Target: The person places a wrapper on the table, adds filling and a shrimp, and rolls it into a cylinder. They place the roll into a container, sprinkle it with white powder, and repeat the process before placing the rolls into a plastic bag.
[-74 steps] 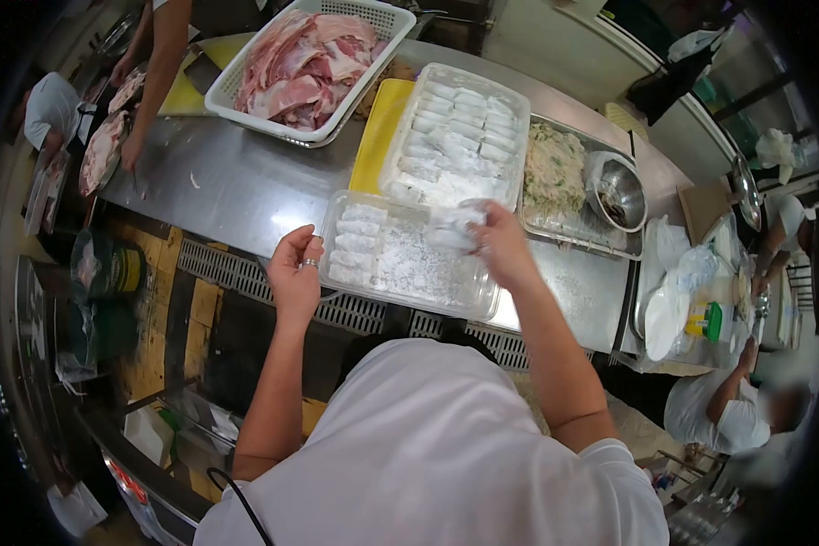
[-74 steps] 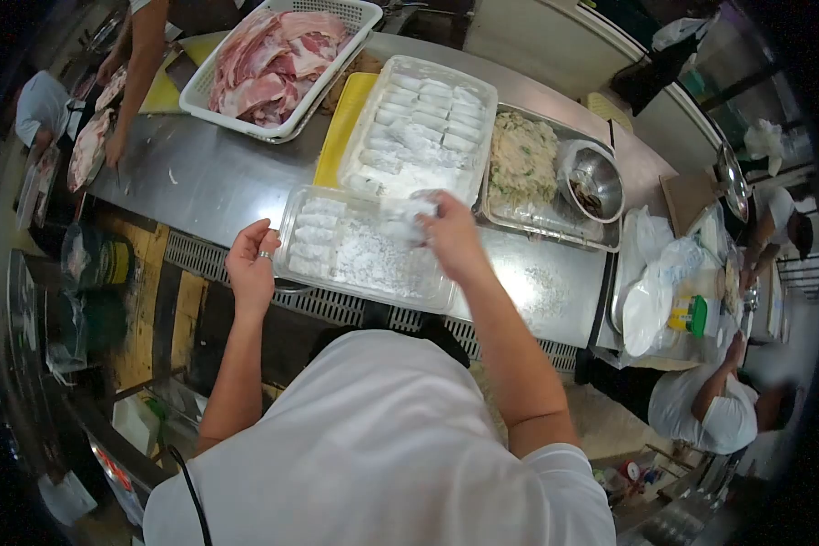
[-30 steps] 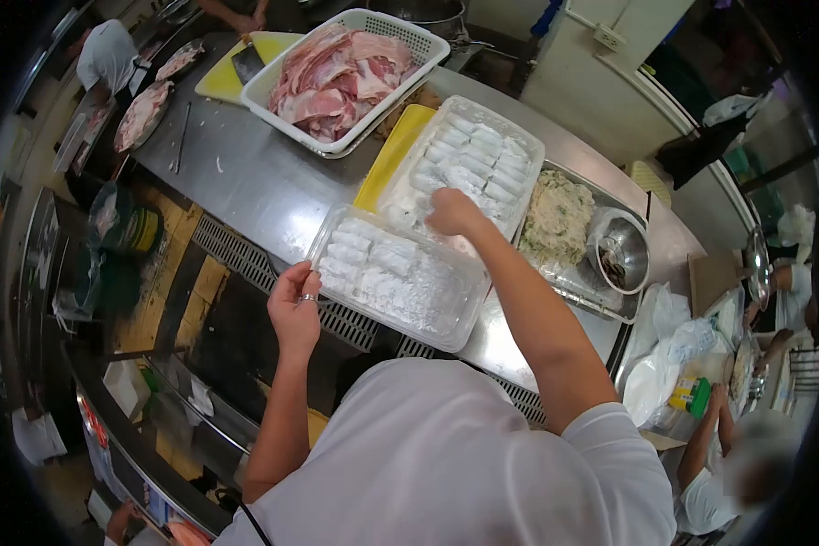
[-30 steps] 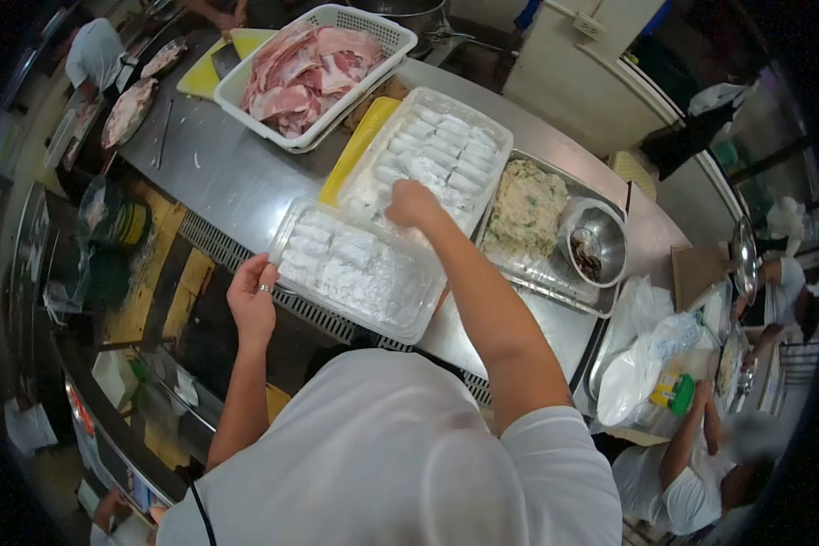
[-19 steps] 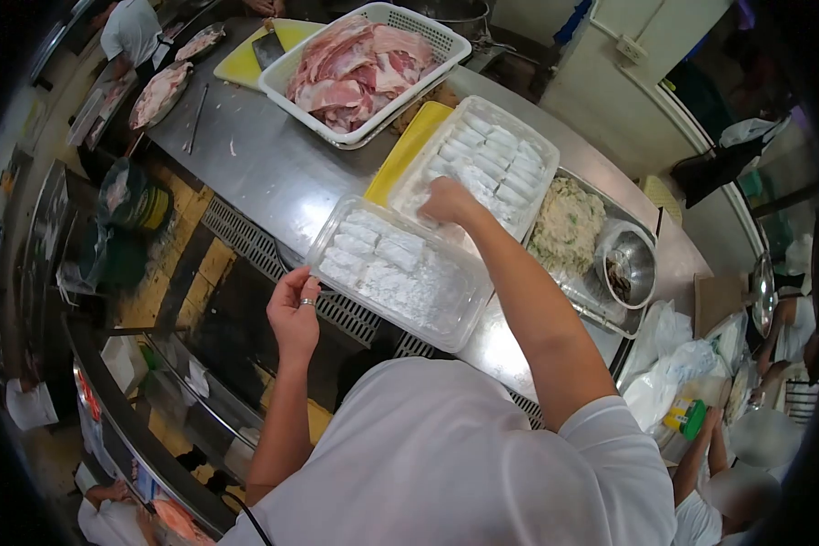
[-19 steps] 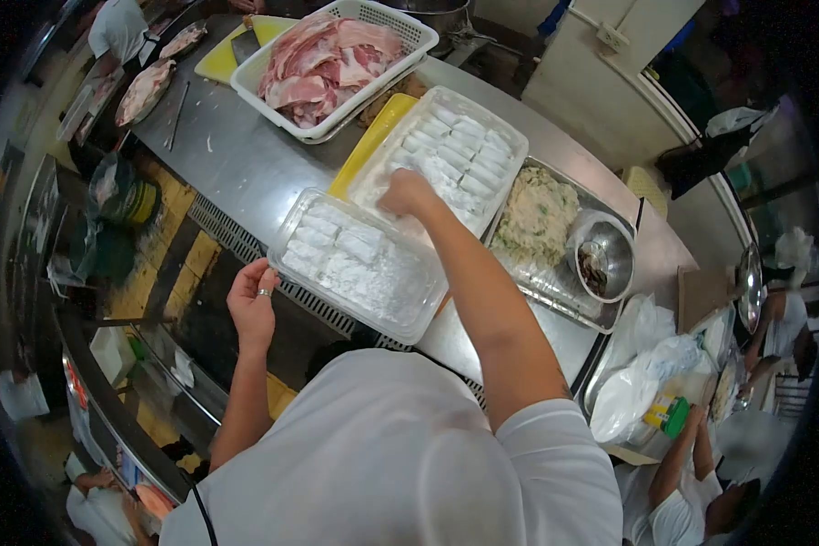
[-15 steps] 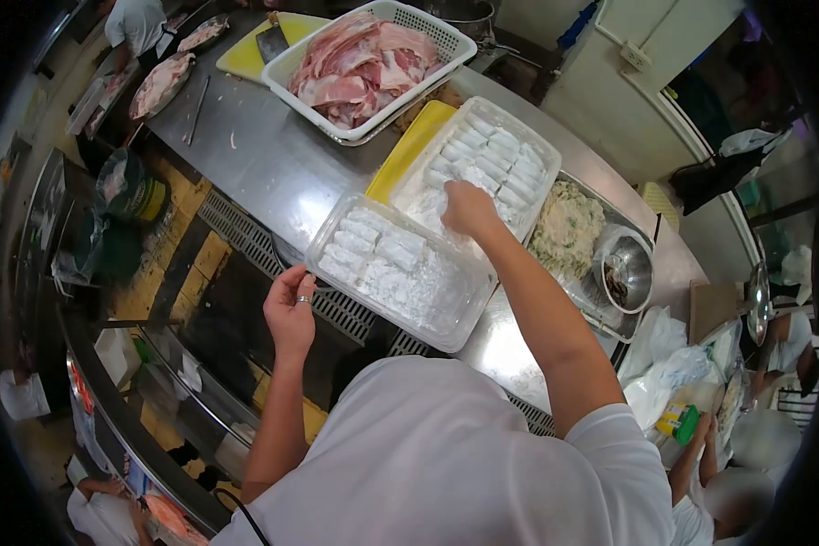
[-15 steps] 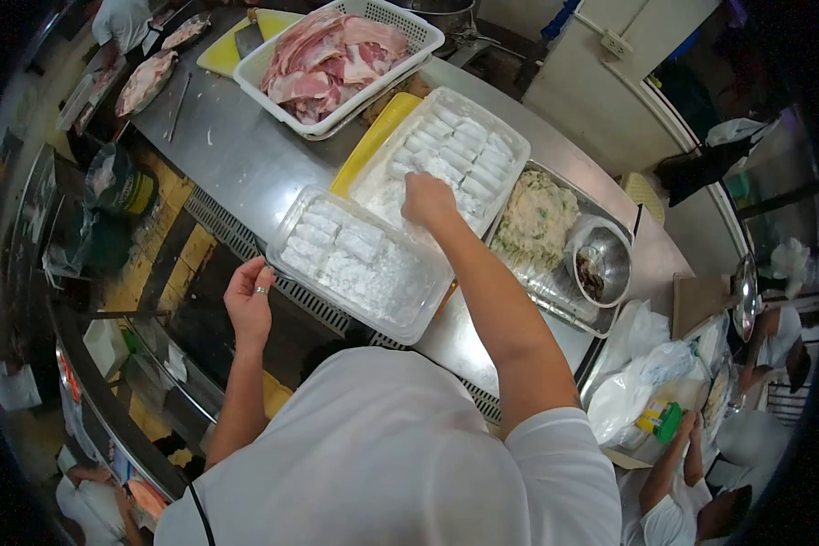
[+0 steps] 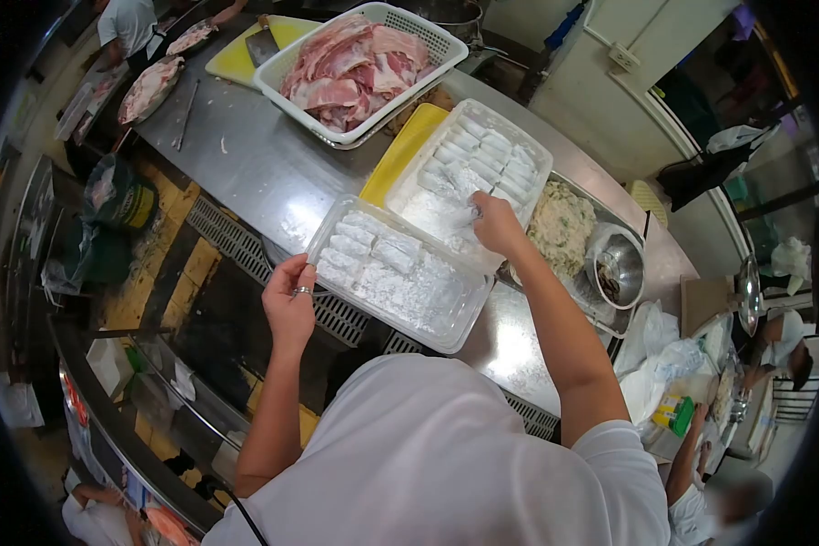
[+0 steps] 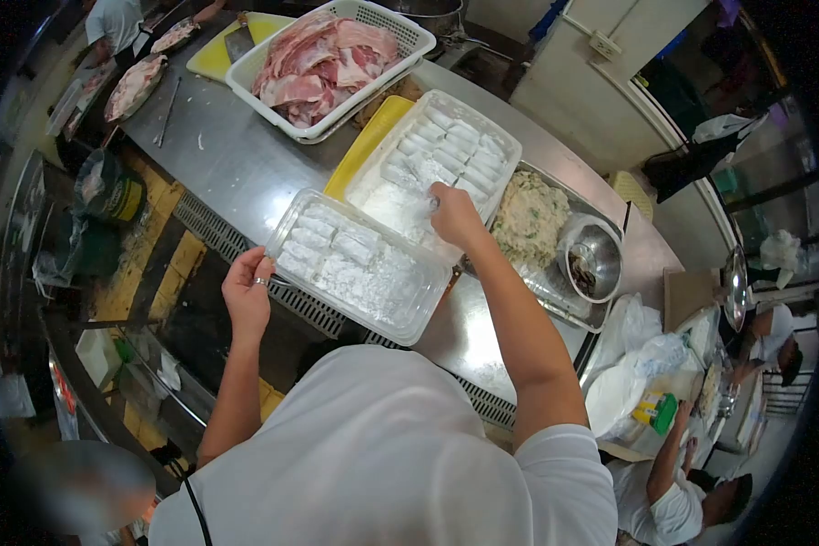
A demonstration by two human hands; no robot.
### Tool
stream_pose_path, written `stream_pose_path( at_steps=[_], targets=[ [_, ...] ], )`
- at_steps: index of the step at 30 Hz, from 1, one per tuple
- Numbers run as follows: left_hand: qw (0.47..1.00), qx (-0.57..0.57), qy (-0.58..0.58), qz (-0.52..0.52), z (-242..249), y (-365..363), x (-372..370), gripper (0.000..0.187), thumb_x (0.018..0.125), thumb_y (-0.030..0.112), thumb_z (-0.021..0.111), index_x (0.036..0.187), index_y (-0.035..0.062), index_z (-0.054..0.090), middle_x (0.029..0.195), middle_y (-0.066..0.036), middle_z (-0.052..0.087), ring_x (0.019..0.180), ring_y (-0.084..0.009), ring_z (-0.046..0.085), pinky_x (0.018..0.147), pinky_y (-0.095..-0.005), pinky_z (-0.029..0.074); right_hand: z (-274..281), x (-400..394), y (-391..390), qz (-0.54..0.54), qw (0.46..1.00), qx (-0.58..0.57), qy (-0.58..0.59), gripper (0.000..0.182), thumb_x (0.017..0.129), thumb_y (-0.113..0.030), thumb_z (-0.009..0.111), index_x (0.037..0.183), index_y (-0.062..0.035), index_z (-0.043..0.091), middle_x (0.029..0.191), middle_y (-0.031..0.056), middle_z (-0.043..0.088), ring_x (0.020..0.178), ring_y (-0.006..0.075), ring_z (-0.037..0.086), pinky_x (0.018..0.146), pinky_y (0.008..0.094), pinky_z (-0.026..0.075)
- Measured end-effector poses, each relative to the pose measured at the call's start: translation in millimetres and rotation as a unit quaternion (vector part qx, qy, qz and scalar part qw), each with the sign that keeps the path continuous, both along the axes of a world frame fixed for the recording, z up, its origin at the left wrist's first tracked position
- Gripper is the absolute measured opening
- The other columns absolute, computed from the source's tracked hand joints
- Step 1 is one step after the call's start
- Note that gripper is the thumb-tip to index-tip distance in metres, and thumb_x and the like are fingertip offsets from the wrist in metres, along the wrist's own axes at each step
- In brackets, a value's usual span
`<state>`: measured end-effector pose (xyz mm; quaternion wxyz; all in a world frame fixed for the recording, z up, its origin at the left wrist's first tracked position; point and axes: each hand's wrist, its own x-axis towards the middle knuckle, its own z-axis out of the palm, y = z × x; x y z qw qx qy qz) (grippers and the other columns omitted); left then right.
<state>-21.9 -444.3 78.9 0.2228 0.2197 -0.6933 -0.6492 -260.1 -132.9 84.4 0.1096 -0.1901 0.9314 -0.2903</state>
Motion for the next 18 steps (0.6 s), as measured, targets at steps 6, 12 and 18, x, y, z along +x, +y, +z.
stream_pose_path(
  at_steps=[6, 12, 18],
  targets=[
    [1.0, 0.004, 0.002, 0.007, 0, -4, -3, 0.022, 0.102, -0.001, 0.065, 0.123, -0.0054, 0.066, 0.105, -0.005, 0.07, 0.093, -0.0112, 0.066, 0.087, -0.0262, 0.054, 12, 4, 9, -0.009, 0.99, -0.049, -0.134, 0.032, 0.082, -0.005, 0.063, 0.11, 0.0042, 0.075, 0.106, 0.0314, 0.072, 0.101, 0.0477, 0.07, 0.092, 0.0489, 0.055],
    [1.0, -0.004, -0.009, 0.001, 5, -5, -2, 0.022, 0.102, 0.0, 0.065, 0.124, -0.0056, 0.066, 0.104, -0.005, 0.07, 0.093, -0.011, 0.065, 0.087, -0.0257, 0.053, -36, -10, -4, 0.051, 0.975, 0.216, -0.018, 0.033, 0.086, -0.016, 0.062, 0.111, 0.0019, 0.075, 0.11, 0.0302, 0.072, 0.102, 0.0473, 0.07, 0.091, 0.0489, 0.057],
    [1.0, -0.004, 0.008, 0.007, 0, -14, 7, 0.022, 0.102, -0.001, 0.064, 0.124, -0.0049, 0.066, 0.105, -0.004, 0.07, 0.093, -0.0109, 0.065, 0.086, -0.0254, 0.053, -37, -10, 19, 0.127, 0.983, 0.112, -0.074, 0.041, 0.085, -0.022, 0.076, 0.119, 0.001, 0.07, 0.109, 0.0254, 0.074, 0.106, 0.0398, 0.072, 0.091, 0.0449, 0.057]
  ],
)
